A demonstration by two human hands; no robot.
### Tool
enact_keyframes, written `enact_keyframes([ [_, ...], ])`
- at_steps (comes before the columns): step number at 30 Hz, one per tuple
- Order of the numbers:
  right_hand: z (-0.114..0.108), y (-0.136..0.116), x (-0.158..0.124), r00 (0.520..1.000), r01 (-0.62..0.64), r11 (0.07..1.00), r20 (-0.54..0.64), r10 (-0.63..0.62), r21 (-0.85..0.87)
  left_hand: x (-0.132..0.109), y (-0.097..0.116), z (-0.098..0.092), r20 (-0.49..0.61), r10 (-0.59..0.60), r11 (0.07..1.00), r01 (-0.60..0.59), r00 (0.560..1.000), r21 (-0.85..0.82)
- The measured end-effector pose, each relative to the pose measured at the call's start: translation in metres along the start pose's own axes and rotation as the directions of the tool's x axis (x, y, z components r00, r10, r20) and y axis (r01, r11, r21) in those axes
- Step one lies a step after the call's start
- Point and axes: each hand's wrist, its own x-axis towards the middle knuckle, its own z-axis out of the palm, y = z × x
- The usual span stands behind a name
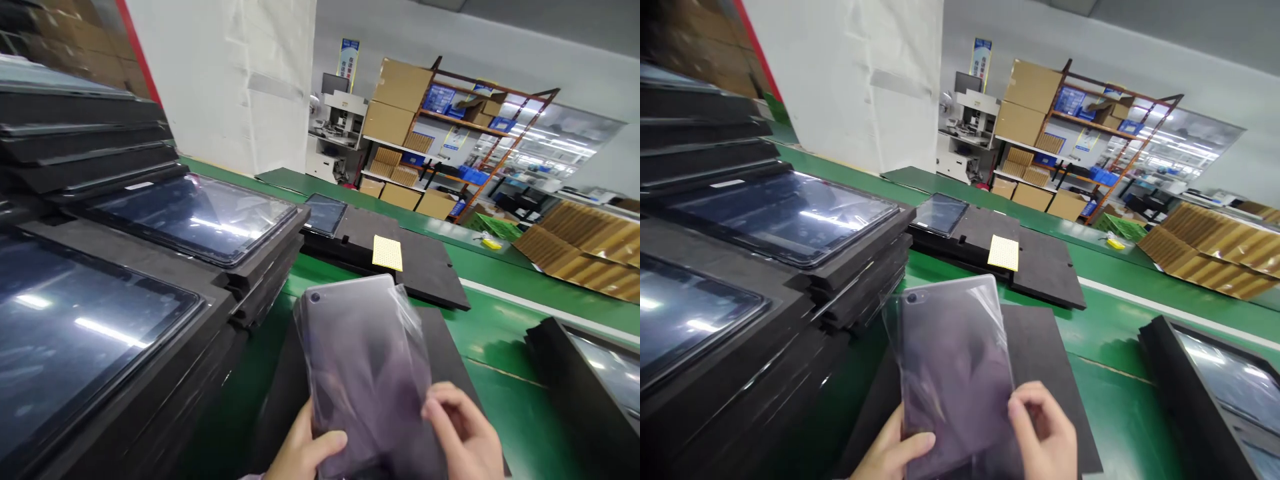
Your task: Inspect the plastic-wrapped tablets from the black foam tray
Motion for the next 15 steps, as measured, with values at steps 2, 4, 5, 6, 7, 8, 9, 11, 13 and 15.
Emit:
enact_keyframes([
  [2,-0.011,0.011,0.004,0.975,-0.177,0.983,-0.124,0.183,0.056,-0.001,0.002,0.001,-0.005,0.006,1.000,-0.006,1.000,0.010],
  [4,-0.015,0.019,0.001,0.956,-0.258,0.961,-0.119,0.270,0.102,0.001,0.002,0.000,-0.006,0.011,0.999,-0.011,1.000,0.034],
  [5,-0.013,0.022,-0.003,0.952,-0.282,0.950,-0.081,0.294,0.135,0.002,0.001,-0.002,-0.001,0.015,0.999,-0.015,1.000,0.047],
  [6,-0.009,0.024,-0.008,0.949,-0.307,0.937,-0.022,0.315,0.168,0.004,0.000,-0.003,0.002,0.022,0.998,-0.022,1.000,0.061],
  [7,-0.005,0.025,-0.013,0.943,-0.333,0.922,0.048,0.330,0.196,0.005,0.000,-0.004,0.002,0.034,0.996,-0.034,0.999,0.084],
  [8,0.000,0.026,-0.018,0.932,-0.362,0.907,0.118,0.344,0.215,0.005,0.000,-0.005,0.004,0.047,0.992,-0.047,0.999,0.119],
  [9,0.004,0.027,-0.023,0.921,-0.385,0.894,0.162,0.355,0.228,0.005,0.001,-0.004,0.009,0.063,0.984,-0.064,0.998,0.164],
  [11,0.010,0.029,-0.030,0.910,-0.410,0.874,0.174,0.376,0.260,0.002,0.004,0.000,0.008,0.116,0.958,-0.114,0.993,0.264],
  [13,0.012,0.031,-0.034,0.901,-0.433,0.836,0.156,0.404,0.338,-0.003,0.010,0.007,-0.011,0.178,0.926,-0.164,0.984,0.339],
  [15,0.011,0.032,-0.035,0.877,-0.470,0.761,0.139,0.460,0.447,-0.009,0.018,0.014,-0.056,0.220,0.913,-0.186,0.974,0.363],
])
